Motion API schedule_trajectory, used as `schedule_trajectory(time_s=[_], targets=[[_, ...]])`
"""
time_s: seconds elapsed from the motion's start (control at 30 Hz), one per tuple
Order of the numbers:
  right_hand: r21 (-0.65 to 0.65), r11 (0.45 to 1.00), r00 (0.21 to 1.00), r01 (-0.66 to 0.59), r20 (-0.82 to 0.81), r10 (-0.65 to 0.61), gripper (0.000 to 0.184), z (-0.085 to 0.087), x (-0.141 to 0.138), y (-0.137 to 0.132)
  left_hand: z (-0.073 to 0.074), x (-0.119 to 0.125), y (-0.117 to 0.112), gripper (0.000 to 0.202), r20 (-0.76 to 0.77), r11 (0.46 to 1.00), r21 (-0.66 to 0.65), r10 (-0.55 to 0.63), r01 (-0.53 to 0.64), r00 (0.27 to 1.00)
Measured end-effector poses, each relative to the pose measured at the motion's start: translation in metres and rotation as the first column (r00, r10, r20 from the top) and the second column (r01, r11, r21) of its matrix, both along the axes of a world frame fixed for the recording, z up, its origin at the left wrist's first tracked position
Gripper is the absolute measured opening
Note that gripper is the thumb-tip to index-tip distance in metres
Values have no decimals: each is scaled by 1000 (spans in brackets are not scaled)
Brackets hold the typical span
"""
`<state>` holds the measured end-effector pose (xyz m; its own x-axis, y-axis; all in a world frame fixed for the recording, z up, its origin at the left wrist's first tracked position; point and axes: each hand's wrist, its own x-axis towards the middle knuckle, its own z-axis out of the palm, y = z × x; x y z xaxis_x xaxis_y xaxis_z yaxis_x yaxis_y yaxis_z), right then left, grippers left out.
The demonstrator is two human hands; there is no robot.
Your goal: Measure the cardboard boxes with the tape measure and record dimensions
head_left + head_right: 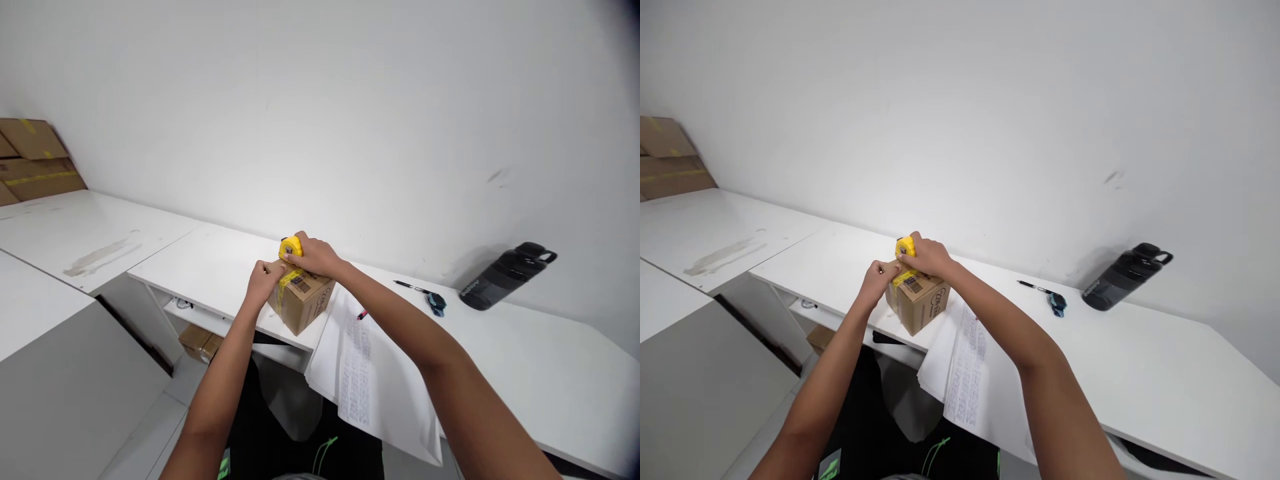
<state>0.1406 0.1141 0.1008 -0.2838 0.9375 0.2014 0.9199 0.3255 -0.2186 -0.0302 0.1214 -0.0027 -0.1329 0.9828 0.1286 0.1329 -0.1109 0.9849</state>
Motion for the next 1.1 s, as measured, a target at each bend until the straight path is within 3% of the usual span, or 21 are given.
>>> schedule_trajectory(time_s=[0.17, 0.33, 0.47, 0.57, 0.7, 0.87, 1.1], targets=[[-24, 990, 985, -140, 96, 142, 44, 5, -16, -5, -4, -12, -10, 33, -5, 998, 65, 0, 1, 1000], [-11, 992, 978, -126, 169, 126, 43, 11, -17, -6, 1, 4, -13, 44, 177, 976, 174, -161, 131, 971], [-39, 995, 983, -94, 153, 99, 48, 11, -12, -9, 1, 11, -8, 41, 235, 984, 143, -141, 109, 962], [-58, 996, 978, -64, 195, 74, 46, 13, 0, -22, -1, 10, -5, 41, 243, 989, 122, -110, 82, 964], [-114, 993, 978, -6, 206, 29, 43, 11, 33, -60, -1, 9, -5, 43, 260, 990, 110, -116, 89, 959], [-162, 981, 975, 106, 210, -71, 43, -5, 75, -108, 0, 12, -5, 46, 257, 988, 121, -129, 100, 958], [-150, 978, 979, 145, 163, -120, 47, -15, 84, -117, 3, 13, -7, 48, 284, 989, 113, -124, 96, 951]])
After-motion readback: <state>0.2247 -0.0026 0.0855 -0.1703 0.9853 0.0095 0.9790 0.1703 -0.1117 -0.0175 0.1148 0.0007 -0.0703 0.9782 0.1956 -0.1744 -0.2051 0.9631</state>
